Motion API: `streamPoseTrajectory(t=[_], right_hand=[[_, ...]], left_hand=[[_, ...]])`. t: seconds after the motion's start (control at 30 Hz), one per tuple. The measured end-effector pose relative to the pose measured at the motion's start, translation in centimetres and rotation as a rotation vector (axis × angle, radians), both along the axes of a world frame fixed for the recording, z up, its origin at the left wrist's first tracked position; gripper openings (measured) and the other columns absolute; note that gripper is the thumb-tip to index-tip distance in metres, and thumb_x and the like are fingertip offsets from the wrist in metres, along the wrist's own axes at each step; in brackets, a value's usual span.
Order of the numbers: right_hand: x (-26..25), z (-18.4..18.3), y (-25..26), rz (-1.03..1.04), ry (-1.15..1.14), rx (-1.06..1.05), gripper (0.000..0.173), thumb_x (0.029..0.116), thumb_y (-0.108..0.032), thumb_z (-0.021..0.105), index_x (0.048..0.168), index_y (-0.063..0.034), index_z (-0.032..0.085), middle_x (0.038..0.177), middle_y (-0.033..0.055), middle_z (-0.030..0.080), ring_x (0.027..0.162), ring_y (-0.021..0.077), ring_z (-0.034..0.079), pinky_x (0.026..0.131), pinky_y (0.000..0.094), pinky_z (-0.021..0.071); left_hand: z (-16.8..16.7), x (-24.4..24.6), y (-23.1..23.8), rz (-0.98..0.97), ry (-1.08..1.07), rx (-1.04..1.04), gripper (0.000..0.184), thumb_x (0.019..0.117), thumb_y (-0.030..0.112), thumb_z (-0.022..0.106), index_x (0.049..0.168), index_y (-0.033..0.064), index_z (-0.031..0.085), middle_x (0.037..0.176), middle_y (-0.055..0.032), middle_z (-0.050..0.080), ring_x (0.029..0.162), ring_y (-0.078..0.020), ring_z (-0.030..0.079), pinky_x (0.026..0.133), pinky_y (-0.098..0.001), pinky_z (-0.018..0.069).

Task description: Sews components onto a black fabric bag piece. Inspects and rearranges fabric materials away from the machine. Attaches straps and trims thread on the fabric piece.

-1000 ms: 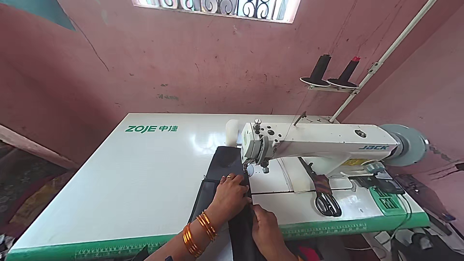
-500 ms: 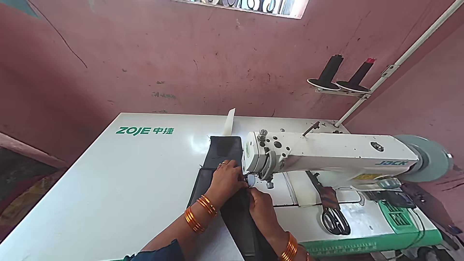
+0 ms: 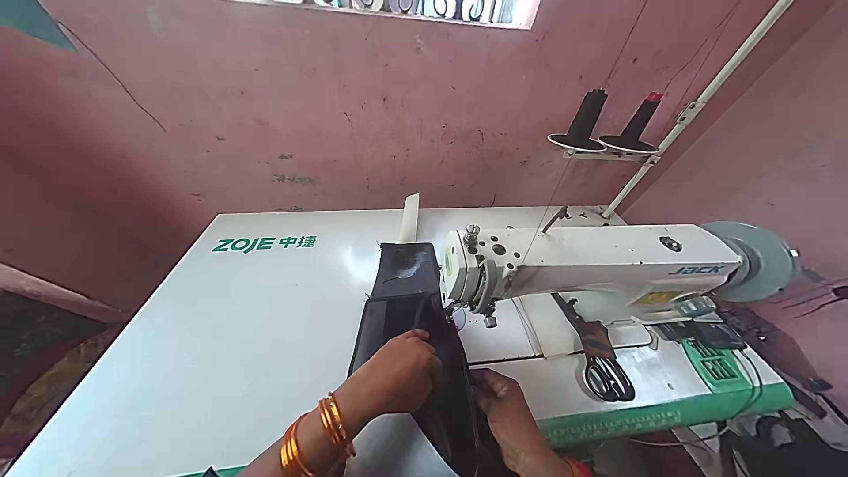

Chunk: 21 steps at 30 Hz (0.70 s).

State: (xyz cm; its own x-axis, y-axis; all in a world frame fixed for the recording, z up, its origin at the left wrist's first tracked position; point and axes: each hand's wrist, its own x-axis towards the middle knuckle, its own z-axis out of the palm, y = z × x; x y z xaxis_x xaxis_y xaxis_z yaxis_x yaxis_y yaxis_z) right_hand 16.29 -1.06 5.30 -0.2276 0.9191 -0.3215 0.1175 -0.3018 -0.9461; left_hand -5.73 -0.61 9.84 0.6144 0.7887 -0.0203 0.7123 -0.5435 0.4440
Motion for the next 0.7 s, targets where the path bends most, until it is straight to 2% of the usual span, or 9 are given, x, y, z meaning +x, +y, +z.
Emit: streamPoseTrajectory(t=[0.03,0.1,0.13,0.2,0.3,0.43,0.47,0.53,0.7], right_hand=[[0.0,0.0,-0.3,-0.008,-0.011,0.037,0.014,0.0960,0.003,0.060,0.099,0.0004,0.073,0.083,0.0044,0.073,0.076,0.0071,0.069,0.073,0.0249,0.0581],[0.0,-0.2,-0.9,0.010,-0.136,0.195,0.018,0.1003,-0.008,0.061,0.112,-0.0017,0.074,0.089,0.0044,0.074,0.079,0.0063,0.068,0.077,0.0251,0.0566],[-0.1,-0.5,-1.4,0.029,-0.234,0.331,0.024,0.0997,-0.009,0.061,0.119,-0.0006,0.072,0.088,0.0064,0.075,0.077,0.0088,0.069,0.076,0.0274,0.0564],[0.0,-1.0,-2.3,0.081,-0.442,0.648,0.032,0.0957,-0.002,0.059,0.125,0.0063,0.069,0.095,0.0149,0.078,0.084,0.0213,0.076,0.080,0.0379,0.0612],[0.0,-2.7,-3.3,0.115,-0.721,1.004,0.039,0.0793,0.005,0.060,0.116,0.0107,0.071,0.080,0.0192,0.074,0.066,0.0316,0.074,0.061,0.0433,0.0618],[0.3,-2.1,-3.8,0.215,-0.829,1.008,0.033,0.0782,0.006,0.062,0.110,0.0100,0.073,0.072,0.0191,0.069,0.060,0.0318,0.071,0.055,0.0426,0.0590],[0.3,-2.2,-3.7,0.216,-0.806,1.018,0.029,0.0784,0.005,0.061,0.105,0.0090,0.074,0.070,0.0181,0.068,0.059,0.0308,0.071,0.055,0.0421,0.0588],[0.2,-2.1,-3.9,0.226,-0.746,0.973,0.024,0.0810,0.005,0.059,0.100,0.0080,0.074,0.071,0.0177,0.068,0.062,0.0309,0.071,0.057,0.0430,0.0591],[-0.7,0.1,-4.0,0.302,-0.657,0.647,0.022,0.0963,-0.004,0.058,0.107,0.0109,0.071,0.086,0.0230,0.073,0.081,0.0369,0.074,0.076,0.0499,0.0592]], left_hand=[[1.5,0.7,0.4,0.074,0.089,-0.145,0.024,0.0981,0.012,0.053,0.101,0.0019,0.075,0.087,-0.0161,0.073,0.091,-0.0348,0.071,0.094,-0.0553,0.0502],[2.9,3.1,1.4,0.278,0.241,-0.355,0.042,0.1075,0.036,0.050,0.120,0.0016,0.069,0.105,-0.0235,0.071,0.103,-0.0428,0.068,0.089,-0.0613,0.0509],[2.6,4.4,1.6,0.377,0.284,-0.376,0.043,0.1072,0.037,0.052,0.123,-0.0005,0.065,0.114,-0.0255,0.068,0.110,-0.0445,0.066,0.090,-0.0619,0.0511],[0.5,6.3,0.9,0.474,0.263,-0.261,0.034,0.1052,0.020,0.055,0.127,-0.0057,0.061,0.128,-0.0257,0.061,0.119,-0.0434,0.062,0.096,-0.0560,0.0522],[-4.1,6.5,-1.2,0.536,0.021,0.095,0.024,0.0997,0.009,0.058,0.113,-0.0057,0.072,0.124,-0.0199,0.068,0.123,-0.0361,0.062,0.102,-0.0442,0.0516],[-5.7,5.3,-1.2,0.509,-0.179,0.234,0.036,0.0964,0.031,0.067,0.125,0.0094,0.073,0.127,-0.0145,0.068,0.120,-0.0350,0.063,0.097,-0.0476,0.0533],[-5.9,5.2,-0.9,0.458,-0.179,0.252,0.035,0.0957,0.033,0.068,0.122,0.0116,0.075,0.134,-0.0128,0.066,0.124,-0.0344,0.061,0.099,-0.0474,0.0528],[-6.4,4.5,-0.6,0.356,-0.182,0.277,0.029,0.0955,0.032,0.068,0.112,0.0103,0.079,0.132,-0.0101,0.070,0.127,-0.0316,0.062,0.104,-0.0453,0.0510],[-6.7,3.2,0.7,0.302,-0.238,0.283,0.025,0.0927,0.031,0.071,0.101,0.0093,0.081,0.118,-0.0056,0.076,0.123,-0.0256,0.066,0.102,-0.0407,0.0519]])
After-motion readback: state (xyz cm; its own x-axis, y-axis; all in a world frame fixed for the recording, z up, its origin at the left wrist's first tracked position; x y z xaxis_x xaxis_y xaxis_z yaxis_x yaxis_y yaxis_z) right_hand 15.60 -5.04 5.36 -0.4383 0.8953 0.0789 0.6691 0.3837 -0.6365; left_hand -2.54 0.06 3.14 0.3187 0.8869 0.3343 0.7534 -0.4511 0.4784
